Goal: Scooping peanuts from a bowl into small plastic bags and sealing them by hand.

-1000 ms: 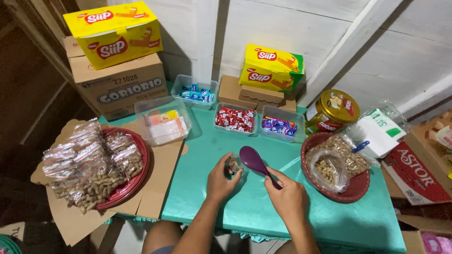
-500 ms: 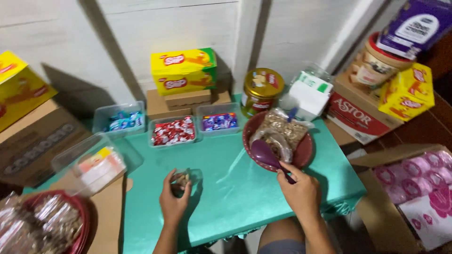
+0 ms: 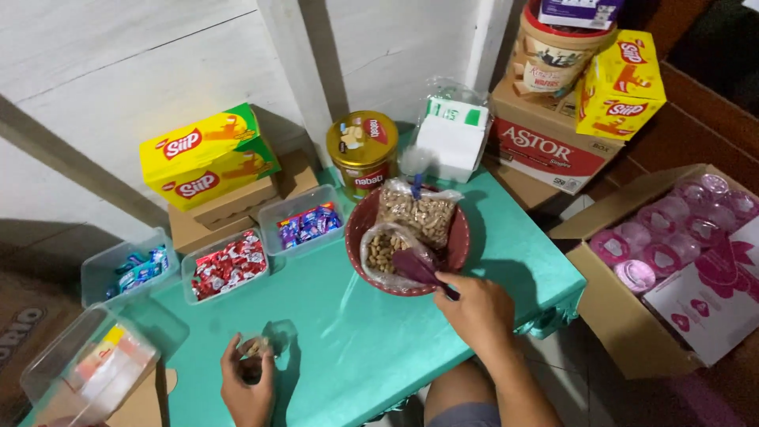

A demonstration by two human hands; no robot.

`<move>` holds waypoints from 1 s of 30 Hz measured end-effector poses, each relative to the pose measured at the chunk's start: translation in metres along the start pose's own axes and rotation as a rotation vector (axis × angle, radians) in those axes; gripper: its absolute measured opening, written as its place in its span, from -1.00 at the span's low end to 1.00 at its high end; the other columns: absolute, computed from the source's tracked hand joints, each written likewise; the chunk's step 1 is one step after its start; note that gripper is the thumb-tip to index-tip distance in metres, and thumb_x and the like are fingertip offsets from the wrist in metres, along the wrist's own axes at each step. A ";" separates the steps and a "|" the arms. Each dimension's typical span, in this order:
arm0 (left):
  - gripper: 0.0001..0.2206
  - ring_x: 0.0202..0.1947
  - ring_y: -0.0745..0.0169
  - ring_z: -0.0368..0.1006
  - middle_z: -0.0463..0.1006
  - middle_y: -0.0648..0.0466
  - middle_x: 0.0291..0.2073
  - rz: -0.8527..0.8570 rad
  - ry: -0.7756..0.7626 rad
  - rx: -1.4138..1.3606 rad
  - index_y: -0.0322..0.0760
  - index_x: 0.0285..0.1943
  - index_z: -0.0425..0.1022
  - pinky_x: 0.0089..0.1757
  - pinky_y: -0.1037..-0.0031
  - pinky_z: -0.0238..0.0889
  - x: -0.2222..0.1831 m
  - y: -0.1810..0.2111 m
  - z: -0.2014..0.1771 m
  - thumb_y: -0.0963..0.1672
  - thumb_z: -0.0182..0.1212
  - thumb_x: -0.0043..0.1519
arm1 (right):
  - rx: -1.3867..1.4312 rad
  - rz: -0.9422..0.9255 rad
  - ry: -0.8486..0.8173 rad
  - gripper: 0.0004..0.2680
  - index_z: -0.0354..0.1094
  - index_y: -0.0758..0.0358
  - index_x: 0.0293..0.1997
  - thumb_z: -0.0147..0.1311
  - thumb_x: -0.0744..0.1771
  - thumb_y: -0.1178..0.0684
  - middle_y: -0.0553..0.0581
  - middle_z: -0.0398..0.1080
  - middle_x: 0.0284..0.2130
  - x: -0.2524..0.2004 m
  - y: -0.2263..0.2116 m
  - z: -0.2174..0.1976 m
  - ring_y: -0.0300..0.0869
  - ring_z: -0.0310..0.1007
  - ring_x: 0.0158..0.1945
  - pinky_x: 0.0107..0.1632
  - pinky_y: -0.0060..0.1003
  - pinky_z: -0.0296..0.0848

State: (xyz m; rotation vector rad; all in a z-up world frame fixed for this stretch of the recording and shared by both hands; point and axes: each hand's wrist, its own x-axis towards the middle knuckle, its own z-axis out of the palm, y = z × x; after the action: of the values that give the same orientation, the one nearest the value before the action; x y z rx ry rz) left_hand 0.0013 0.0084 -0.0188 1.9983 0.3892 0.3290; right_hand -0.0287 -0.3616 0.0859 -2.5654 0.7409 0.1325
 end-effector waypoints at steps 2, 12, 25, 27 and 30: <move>-0.44 -0.28 0.15 0.50 0.61 0.01 0.02 -0.003 0.002 0.009 -0.22 0.43 0.36 -0.09 0.36 0.36 -0.003 0.009 0.002 -0.15 0.31 0.18 | 0.050 -0.008 -0.021 -0.72 0.53 -0.35 0.13 0.08 0.30 -0.22 -0.07 0.63 -0.28 0.006 -0.007 -0.001 -0.06 0.57 -0.29 -0.39 -0.05 0.39; -0.44 -0.19 0.09 0.52 0.60 -0.06 0.03 0.002 0.026 0.071 -0.24 0.44 0.37 -0.05 0.31 0.36 -0.004 0.009 0.004 -0.14 0.35 0.20 | 0.324 -0.121 0.020 -0.72 0.55 -0.15 0.13 0.10 0.32 -0.15 -0.01 0.63 -0.15 0.015 -0.023 0.034 -0.11 0.66 -0.18 -0.25 -0.12 0.56; -0.42 -0.24 0.11 0.52 0.61 -0.06 0.02 -0.030 0.016 0.059 -0.24 0.44 0.36 -0.12 0.33 0.40 -0.003 0.010 0.003 -0.14 0.35 0.19 | 0.246 -0.235 0.086 -0.72 0.51 -0.20 0.19 0.14 0.33 -0.11 0.04 0.64 -0.26 0.015 -0.031 0.036 -0.02 0.60 -0.20 -0.30 -0.01 0.45; -0.42 -0.23 0.11 0.54 0.62 -0.05 0.02 0.027 0.016 0.061 -0.22 0.45 0.36 -0.12 0.34 0.42 -0.002 0.002 0.004 -0.15 0.34 0.19 | 0.445 -0.165 -0.082 -0.69 0.48 0.02 0.21 0.05 0.34 -0.10 -0.04 0.65 -0.13 0.008 -0.041 0.014 -0.25 0.62 -0.37 -0.36 -0.24 0.47; -0.44 -0.25 0.12 0.52 0.62 -0.04 0.00 -0.010 0.027 0.085 -0.22 0.44 0.37 -0.15 0.33 0.43 -0.003 0.010 0.005 -0.12 0.35 0.20 | 0.514 -0.157 -0.118 -0.67 0.47 0.08 0.21 0.04 0.34 -0.12 0.01 0.55 0.10 0.009 -0.035 0.012 -0.16 0.61 0.10 0.01 -0.23 0.62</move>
State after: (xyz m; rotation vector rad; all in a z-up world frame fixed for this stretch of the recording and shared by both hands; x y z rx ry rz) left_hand 0.0013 -0.0008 -0.0120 2.0757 0.4366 0.3388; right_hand -0.0018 -0.3339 0.0873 -2.0923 0.4528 0.0349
